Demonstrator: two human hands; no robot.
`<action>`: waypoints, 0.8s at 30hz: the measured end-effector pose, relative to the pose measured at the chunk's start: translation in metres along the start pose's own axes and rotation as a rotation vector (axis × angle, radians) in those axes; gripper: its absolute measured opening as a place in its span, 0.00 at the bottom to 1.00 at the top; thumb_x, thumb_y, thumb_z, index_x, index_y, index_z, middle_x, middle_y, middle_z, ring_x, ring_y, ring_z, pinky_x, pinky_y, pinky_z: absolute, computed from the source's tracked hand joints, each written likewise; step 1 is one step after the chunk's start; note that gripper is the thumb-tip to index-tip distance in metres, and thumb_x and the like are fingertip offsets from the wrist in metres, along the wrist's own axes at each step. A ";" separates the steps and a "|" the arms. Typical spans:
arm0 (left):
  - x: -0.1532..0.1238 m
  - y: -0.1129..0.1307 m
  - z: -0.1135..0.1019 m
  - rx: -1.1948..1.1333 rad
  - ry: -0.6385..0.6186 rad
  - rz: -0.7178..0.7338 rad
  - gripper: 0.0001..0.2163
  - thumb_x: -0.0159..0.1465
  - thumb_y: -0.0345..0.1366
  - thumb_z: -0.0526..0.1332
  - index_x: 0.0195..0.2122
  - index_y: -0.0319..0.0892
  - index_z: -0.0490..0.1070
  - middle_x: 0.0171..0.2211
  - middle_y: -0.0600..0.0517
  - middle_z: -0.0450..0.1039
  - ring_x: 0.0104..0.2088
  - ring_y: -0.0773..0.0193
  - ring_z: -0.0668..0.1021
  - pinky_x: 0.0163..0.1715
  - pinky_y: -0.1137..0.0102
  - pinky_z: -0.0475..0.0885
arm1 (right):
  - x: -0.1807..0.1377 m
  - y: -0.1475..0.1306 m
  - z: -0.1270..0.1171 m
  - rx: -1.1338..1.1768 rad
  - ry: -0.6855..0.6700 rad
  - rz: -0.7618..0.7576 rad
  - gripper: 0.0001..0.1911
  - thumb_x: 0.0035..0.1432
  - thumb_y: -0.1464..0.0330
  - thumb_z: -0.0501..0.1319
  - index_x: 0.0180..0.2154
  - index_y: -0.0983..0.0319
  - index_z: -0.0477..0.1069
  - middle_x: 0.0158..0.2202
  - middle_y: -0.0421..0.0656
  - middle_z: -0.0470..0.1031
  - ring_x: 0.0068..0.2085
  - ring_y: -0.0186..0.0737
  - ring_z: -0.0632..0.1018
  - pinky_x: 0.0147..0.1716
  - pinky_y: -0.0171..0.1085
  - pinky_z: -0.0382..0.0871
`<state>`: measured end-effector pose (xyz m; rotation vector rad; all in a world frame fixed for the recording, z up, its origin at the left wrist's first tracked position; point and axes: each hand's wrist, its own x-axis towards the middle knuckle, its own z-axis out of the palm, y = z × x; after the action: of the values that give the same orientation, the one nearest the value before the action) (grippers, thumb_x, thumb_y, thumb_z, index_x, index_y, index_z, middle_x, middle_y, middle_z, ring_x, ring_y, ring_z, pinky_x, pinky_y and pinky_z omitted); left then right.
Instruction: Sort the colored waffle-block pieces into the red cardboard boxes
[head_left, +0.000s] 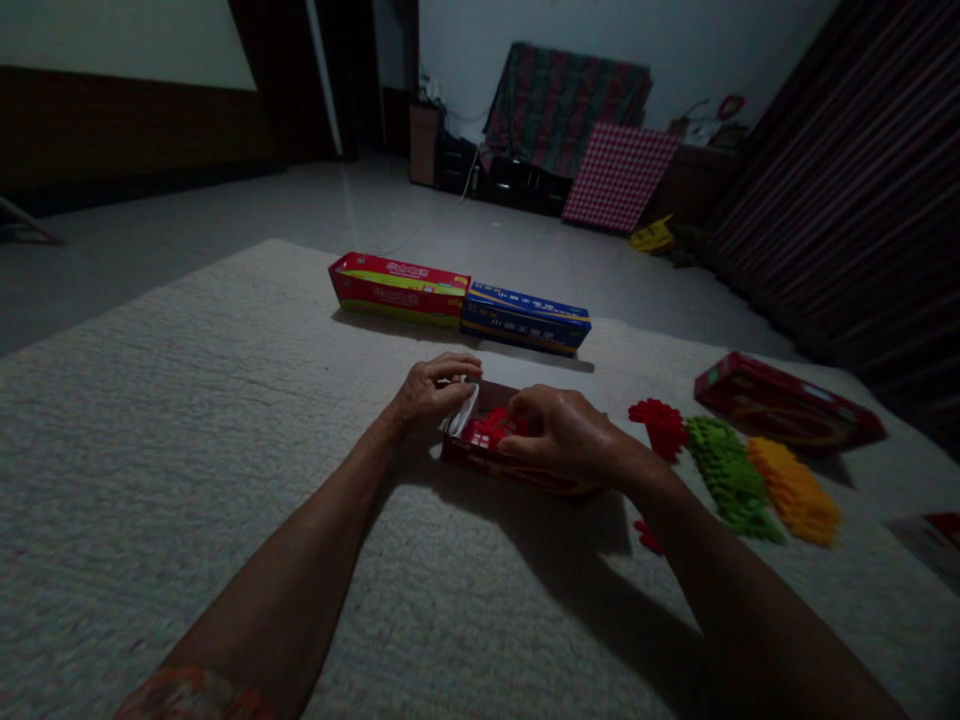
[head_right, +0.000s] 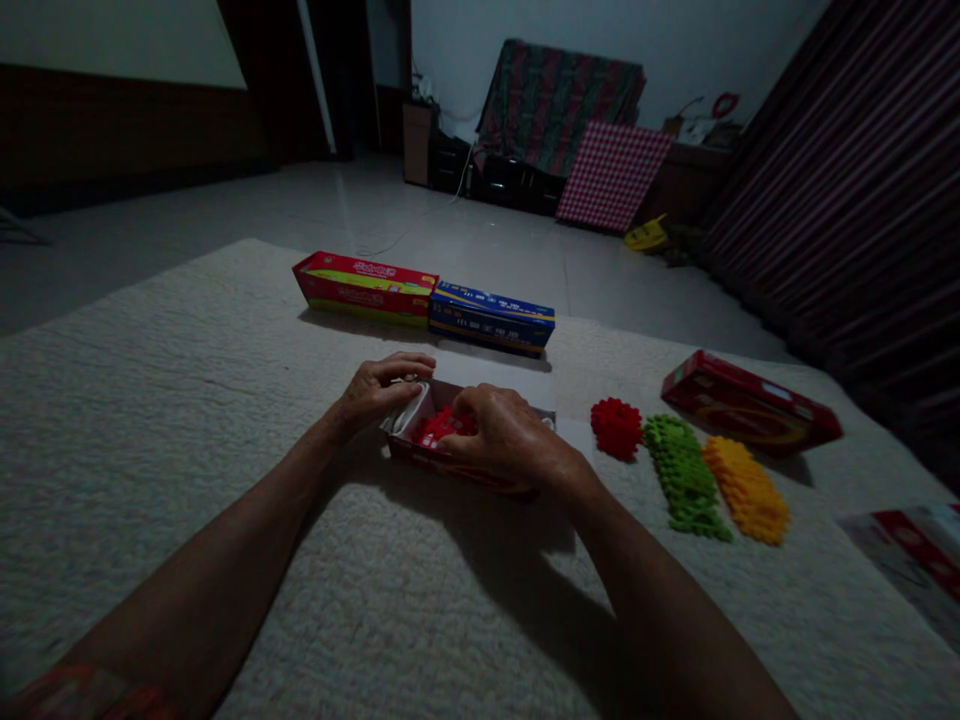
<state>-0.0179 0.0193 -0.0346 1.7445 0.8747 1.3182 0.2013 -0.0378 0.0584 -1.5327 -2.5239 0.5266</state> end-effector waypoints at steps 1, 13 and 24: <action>0.000 0.000 0.000 -0.003 0.002 -0.004 0.09 0.55 0.36 0.67 0.36 0.43 0.82 0.49 0.42 0.79 0.52 0.52 0.79 0.47 0.55 0.77 | 0.001 -0.001 0.000 0.005 0.001 -0.001 0.12 0.56 0.62 0.69 0.40 0.61 0.76 0.36 0.45 0.78 0.33 0.37 0.74 0.29 0.34 0.61; 0.001 0.002 -0.001 0.032 0.002 0.016 0.08 0.55 0.35 0.66 0.36 0.43 0.82 0.48 0.43 0.80 0.51 0.52 0.79 0.51 0.53 0.75 | 0.011 -0.004 0.010 0.063 -0.059 -0.027 0.10 0.56 0.63 0.67 0.39 0.61 0.76 0.37 0.44 0.79 0.33 0.37 0.75 0.30 0.34 0.61; 0.001 0.001 -0.001 0.040 -0.006 0.016 0.09 0.56 0.35 0.65 0.37 0.42 0.82 0.48 0.44 0.80 0.51 0.54 0.79 0.50 0.55 0.76 | 0.003 0.005 0.012 0.056 -0.064 -0.042 0.08 0.63 0.73 0.58 0.38 0.61 0.76 0.35 0.43 0.80 0.32 0.34 0.74 0.31 0.34 0.61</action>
<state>-0.0182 0.0196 -0.0335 1.7886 0.8905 1.3138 0.2004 -0.0358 0.0458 -1.4624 -2.5590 0.6448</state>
